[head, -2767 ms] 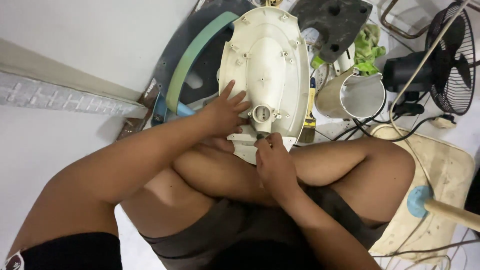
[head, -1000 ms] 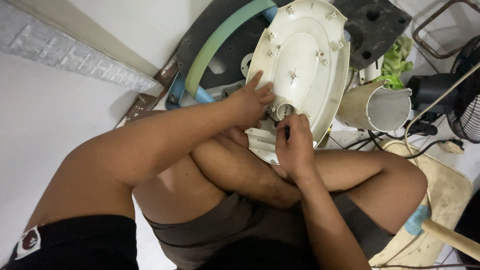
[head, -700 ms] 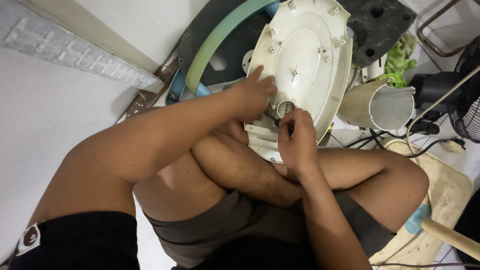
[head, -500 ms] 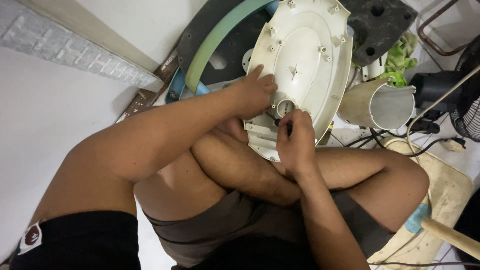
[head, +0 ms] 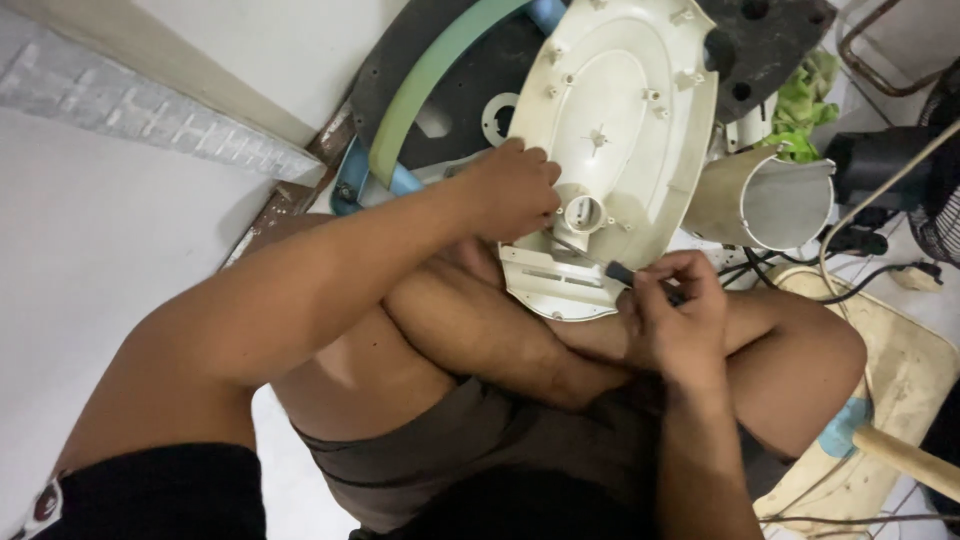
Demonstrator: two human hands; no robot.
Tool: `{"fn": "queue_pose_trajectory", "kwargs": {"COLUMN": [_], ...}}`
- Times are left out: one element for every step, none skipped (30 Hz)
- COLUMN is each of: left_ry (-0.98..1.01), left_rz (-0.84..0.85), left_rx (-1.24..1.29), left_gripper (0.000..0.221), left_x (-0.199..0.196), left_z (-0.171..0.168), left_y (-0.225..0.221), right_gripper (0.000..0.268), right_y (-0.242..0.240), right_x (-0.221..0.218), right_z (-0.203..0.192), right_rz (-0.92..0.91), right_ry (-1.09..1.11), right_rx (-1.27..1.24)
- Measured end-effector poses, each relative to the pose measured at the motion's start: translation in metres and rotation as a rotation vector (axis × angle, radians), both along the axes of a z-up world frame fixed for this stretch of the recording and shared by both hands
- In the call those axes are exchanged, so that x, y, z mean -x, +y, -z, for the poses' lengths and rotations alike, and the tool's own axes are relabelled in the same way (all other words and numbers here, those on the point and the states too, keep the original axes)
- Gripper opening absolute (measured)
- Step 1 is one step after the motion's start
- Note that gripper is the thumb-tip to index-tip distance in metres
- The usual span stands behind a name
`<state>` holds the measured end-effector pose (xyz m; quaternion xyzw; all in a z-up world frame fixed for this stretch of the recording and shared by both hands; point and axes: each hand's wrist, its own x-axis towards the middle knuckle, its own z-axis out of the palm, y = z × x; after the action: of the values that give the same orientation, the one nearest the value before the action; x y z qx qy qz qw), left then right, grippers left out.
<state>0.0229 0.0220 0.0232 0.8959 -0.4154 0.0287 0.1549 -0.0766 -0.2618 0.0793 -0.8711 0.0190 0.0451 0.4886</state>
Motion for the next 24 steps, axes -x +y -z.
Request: {"fn": "queue_pose_trajectory", "kwargs": {"left_ry": [-0.002, 0.185, 0.372, 0.368, 0.626, 0.887, 0.885, 0.840, 0.795, 0.792, 0.742, 0.690, 0.687, 0.690, 0.692, 0.697, 0.666, 0.629, 0.629, 0.636, 0.644, 0.649, 0.693, 0.736], "left_rz": [0.007, 0.005, 0.003, 0.014, -0.037, -0.087, -0.076, -0.045, -0.013, -0.011, -0.046, -0.081, -0.079, -0.097, -0.116, -0.117, -0.141, -0.166, -0.168, -0.169, -0.171, -0.170, -0.186, -0.200], "left_rx": [-0.001, 0.117, 0.233, 0.232, 0.324, 0.411, 0.406, 0.401, 0.396, 0.390, 0.390, 0.389, 0.383, 0.347, 0.310, 0.310, 0.277, 0.244, 0.243, 0.230, 0.217, 0.216, 0.193, 0.172], "left_gripper": [0.024, 0.019, 0.025, 0.025, 0.036, 0.048, 0.048, 0.039, 0.033, 0.033, 0.031, 0.029, 0.029, 0.028, 0.030, 0.030, 0.029, 0.029, 0.029, 0.027, 0.026, 0.026, 0.025, 0.035], "left_x": [0.005, 0.010, 0.015, 0.019, 0.022, 0.026, 0.029, 0.031, 0.034, 0.041, 0.048, 0.054, 0.055, 0.058, 0.061, 0.065, 0.068, 0.070, 0.073, 0.075, 0.077, 0.078, 0.079, 0.079], "left_z": [-0.010, -0.021, -0.031, -0.056, -0.081, -0.106, -0.110, -0.115, -0.119, -0.120, -0.121, -0.122, -0.128, -0.134, -0.139, -0.135, -0.131, -0.127, -0.120, -0.113, -0.106, -0.108, -0.111, -0.113], "left_y": [-0.001, -0.003, -0.005, -0.005, -0.006, -0.007, -0.014, -0.020, -0.026, -0.030, -0.033, -0.036, -0.037, -0.039, -0.041, -0.044, -0.047, -0.049, -0.050, -0.053, -0.055, -0.056, -0.056, -0.058], "right_gripper": [0.013, 0.013, 0.015, 0.015, 0.016, 0.018, 0.018, 0.017, 0.018, 0.018, 0.020, 0.022, 0.022, 0.023, 0.025, 0.025, 0.021, 0.019, 0.019, 0.022, 0.026, 0.026, 0.030, 0.035], "right_y": [-0.001, -0.003, -0.005, -0.010, -0.016, -0.022, -0.024, -0.027, -0.028, -0.029, -0.029, -0.028, -0.020, -0.011, -0.002, -0.008, -0.013, -0.017, -0.017, -0.019, -0.020, -0.012, -0.004, 0.003], "right_x": [0.000, 0.000, 0.001, 0.000, 0.000, 0.000, -0.001, -0.001, -0.002, -0.002, -0.001, -0.001, -0.001, 0.001, 0.002, 0.002, 0.002, 0.000, 0.000, 0.001, 0.002, 0.002, 0.001, 0.000], "right_z": [-0.005, -0.011, -0.016, -0.015, -0.014, -0.012, -0.011, -0.009, -0.007, -0.005, -0.004, -0.002, -0.008, -0.015, -0.021, -0.012, -0.003, 0.006, 0.002, -0.003, -0.008, -0.023, -0.037, -0.052], "right_rz": [0.007, 0.110, 0.211, 0.219, 0.194, 0.169, 0.177, 0.130, 0.081, 0.083, 0.036, -0.012, -0.011, -0.053, -0.095, -0.093, -0.155, -0.218, -0.220, -0.279, -0.336, -0.334, -0.415, -0.494], "right_ry": [-0.002, 0.054, 0.108, 0.101, 0.112, 0.123, 0.115, 0.115, 0.115, 0.111, 0.102, 0.093, 0.088, 0.073, 0.058, 0.063, 0.026, -0.015, -0.014, -0.004, 0.007, 0.011, -0.019, -0.050], "right_rx": [-0.001, -0.203, -0.407, -0.408, -0.546, -0.685, -0.686, -0.811, -0.936, -0.941, -1.007, -1.072, -1.077, -1.004, -0.931, -0.932, -0.779, -0.627, -0.629, -0.507, -0.384, -0.385, -0.274, -0.159]}}
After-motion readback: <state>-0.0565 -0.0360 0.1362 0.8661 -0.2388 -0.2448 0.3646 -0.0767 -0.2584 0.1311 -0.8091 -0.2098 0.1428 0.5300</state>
